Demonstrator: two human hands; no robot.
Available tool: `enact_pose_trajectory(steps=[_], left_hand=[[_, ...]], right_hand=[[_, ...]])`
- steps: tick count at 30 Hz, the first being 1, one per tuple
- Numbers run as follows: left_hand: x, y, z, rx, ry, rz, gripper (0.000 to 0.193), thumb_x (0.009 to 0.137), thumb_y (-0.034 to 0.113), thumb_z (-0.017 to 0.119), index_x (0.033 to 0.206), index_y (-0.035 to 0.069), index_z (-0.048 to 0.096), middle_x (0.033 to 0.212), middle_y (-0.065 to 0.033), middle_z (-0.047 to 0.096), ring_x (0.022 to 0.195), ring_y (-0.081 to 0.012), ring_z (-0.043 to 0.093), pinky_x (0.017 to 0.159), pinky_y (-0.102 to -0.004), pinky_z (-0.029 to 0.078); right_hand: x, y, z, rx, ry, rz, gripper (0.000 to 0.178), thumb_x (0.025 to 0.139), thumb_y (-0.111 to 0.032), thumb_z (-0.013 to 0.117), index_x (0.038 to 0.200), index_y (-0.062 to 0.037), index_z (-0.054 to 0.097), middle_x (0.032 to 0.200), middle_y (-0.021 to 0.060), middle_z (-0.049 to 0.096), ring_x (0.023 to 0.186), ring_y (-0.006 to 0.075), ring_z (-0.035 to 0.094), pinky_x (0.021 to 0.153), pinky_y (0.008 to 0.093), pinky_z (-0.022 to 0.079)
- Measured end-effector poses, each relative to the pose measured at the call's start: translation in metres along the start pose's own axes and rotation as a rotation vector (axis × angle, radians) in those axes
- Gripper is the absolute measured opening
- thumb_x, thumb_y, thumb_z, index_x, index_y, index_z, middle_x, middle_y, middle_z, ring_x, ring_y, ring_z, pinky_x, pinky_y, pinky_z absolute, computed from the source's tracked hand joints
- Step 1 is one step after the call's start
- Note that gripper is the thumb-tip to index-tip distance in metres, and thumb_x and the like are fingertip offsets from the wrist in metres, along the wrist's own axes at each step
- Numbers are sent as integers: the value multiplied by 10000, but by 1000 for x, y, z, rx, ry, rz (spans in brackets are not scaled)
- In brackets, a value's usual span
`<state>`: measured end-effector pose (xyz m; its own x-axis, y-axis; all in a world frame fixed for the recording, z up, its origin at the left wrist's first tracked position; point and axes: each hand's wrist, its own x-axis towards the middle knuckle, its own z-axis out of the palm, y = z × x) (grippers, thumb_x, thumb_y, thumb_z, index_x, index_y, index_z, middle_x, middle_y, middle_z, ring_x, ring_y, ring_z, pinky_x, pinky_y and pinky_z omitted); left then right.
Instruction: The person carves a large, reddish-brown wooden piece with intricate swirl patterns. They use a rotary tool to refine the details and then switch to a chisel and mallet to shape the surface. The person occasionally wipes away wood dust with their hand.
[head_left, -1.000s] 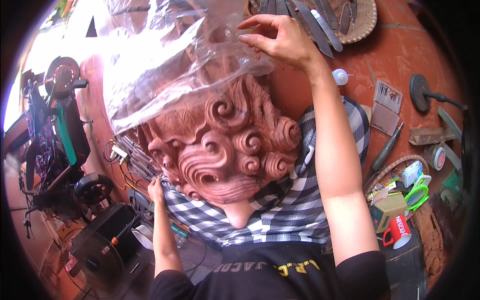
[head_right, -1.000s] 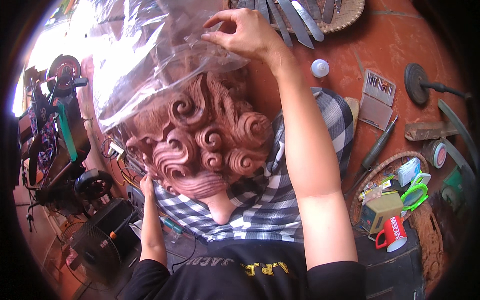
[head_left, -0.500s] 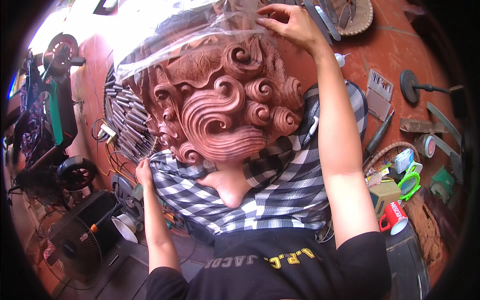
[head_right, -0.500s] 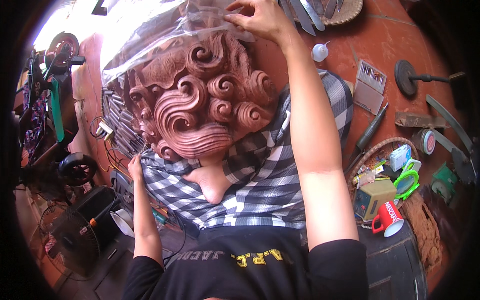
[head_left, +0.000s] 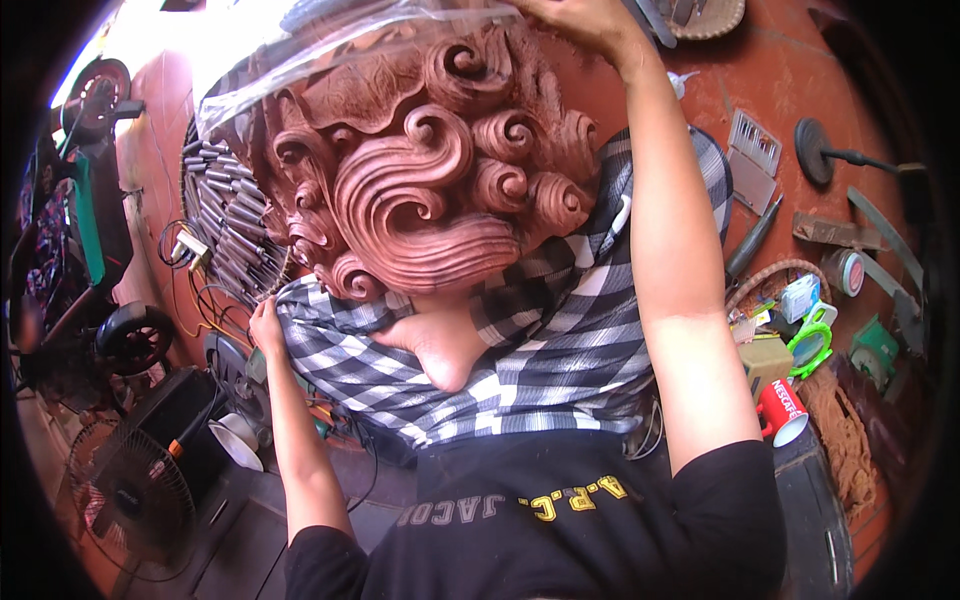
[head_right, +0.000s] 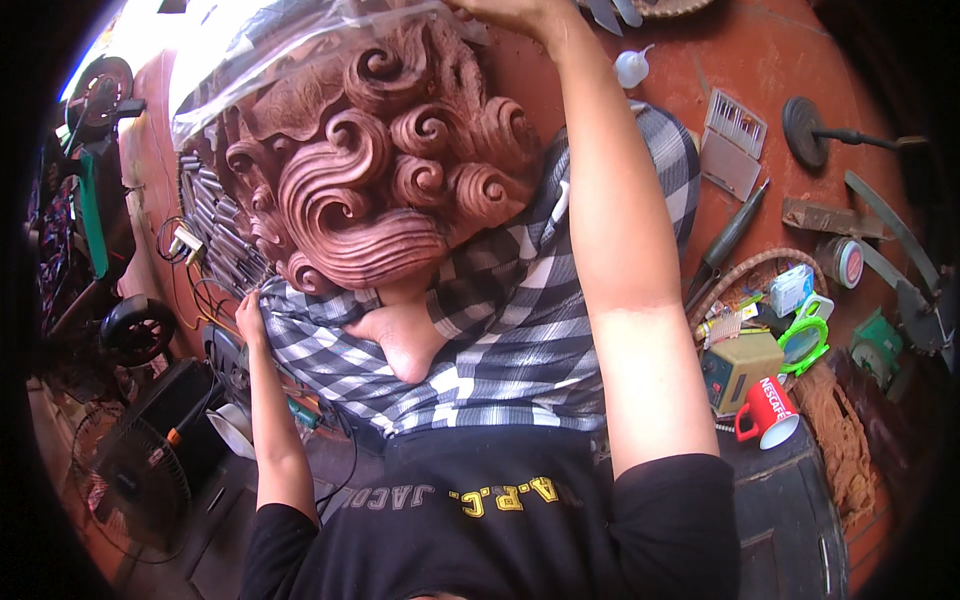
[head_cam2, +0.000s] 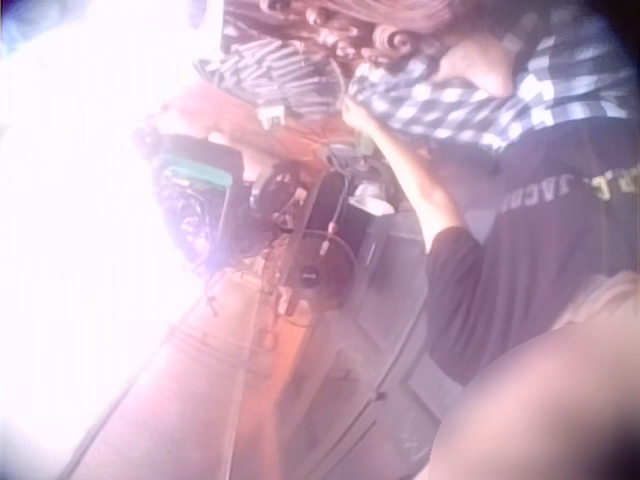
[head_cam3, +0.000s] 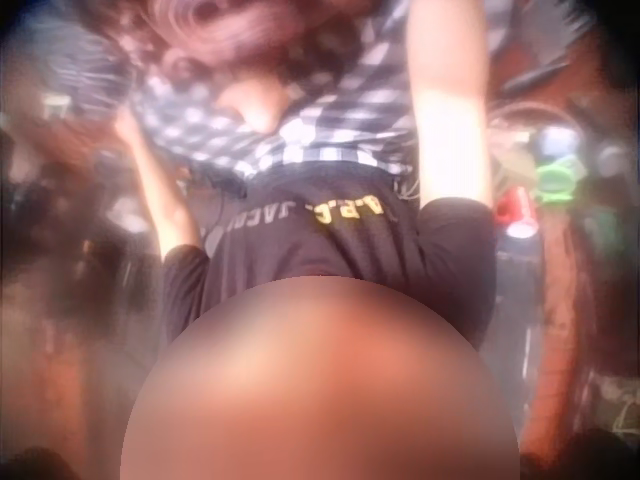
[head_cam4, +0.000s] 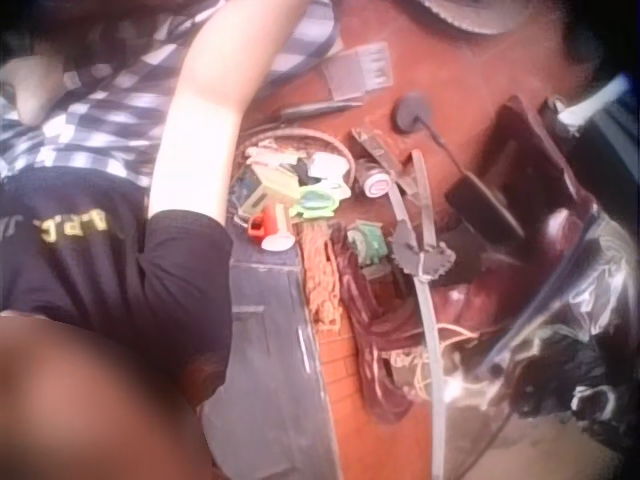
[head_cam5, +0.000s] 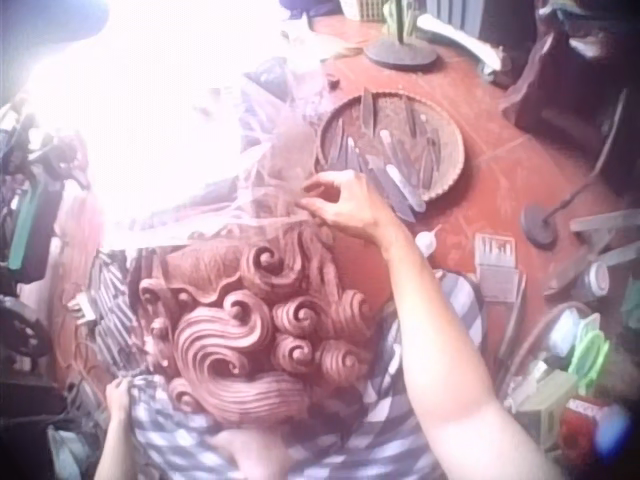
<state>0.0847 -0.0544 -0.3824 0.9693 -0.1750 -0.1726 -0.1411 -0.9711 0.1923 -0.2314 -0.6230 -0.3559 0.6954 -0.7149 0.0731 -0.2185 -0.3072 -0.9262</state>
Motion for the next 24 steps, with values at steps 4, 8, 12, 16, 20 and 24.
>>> enact_pose_trajectory(steps=[4, 8, 12, 16, 20, 24], left_hand=[[13, -6, 5, -3, -26, 23, 386, 874, 378, 603, 1079, 78, 734, 1000, -141, 733, 942, -237, 677, 871, -337, 474], [18, -5, 4, 5, -33, -2, 402, 873, 382, 613, 1094, 65, 727, 1013, -142, 731, 947, -227, 671, 876, -330, 471], [16, -8, 3, -17, -30, -31, 399, 872, 386, 620, 1094, 73, 728, 1010, -133, 731, 950, -217, 664, 878, -327, 468], [24, -16, 3, -48, -40, -15, 395, 874, 387, 618, 1091, 77, 731, 1001, -125, 732, 936, -212, 659, 881, -328, 466], [27, -17, 3, -34, -41, -5, 396, 878, 386, 610, 1094, 77, 729, 1015, -124, 731, 947, -215, 659, 885, -331, 465], [25, -25, -10, 59, 13, 6, 396, 882, 387, 601, 1102, 83, 727, 1044, -145, 722, 964, -258, 666, 888, -346, 468]], right_hand=[[3, 6, -2, 94, -26, 39, 264, 863, -189, 687, 1044, 4, 695, 867, 102, 727, 690, 126, 664, 640, 282, 526], [8, 12, -5, 70, -35, 16, 290, 873, -225, 684, 1065, -9, 692, 865, 95, 723, 692, 132, 667, 627, 279, 536], [6, 8, -7, 31, -66, 23, 313, 872, -249, 684, 1073, -9, 687, 869, 102, 721, 698, 142, 673, 634, 283, 542], [7, 13, -8, 69, -88, -30, 332, 864, -260, 691, 1078, -6, 684, 865, 106, 722, 700, 145, 675, 638, 287, 545], [8, 14, -7, 38, -64, -21, 347, 851, -252, 698, 1087, 2, 685, 873, 127, 729, 708, 143, 690, 657, 284, 551], [8, 5, -2, 30, -48, -41, 364, 834, -240, 708, 1095, 13, 685, 894, 153, 734, 726, 149, 707, 684, 285, 557]])
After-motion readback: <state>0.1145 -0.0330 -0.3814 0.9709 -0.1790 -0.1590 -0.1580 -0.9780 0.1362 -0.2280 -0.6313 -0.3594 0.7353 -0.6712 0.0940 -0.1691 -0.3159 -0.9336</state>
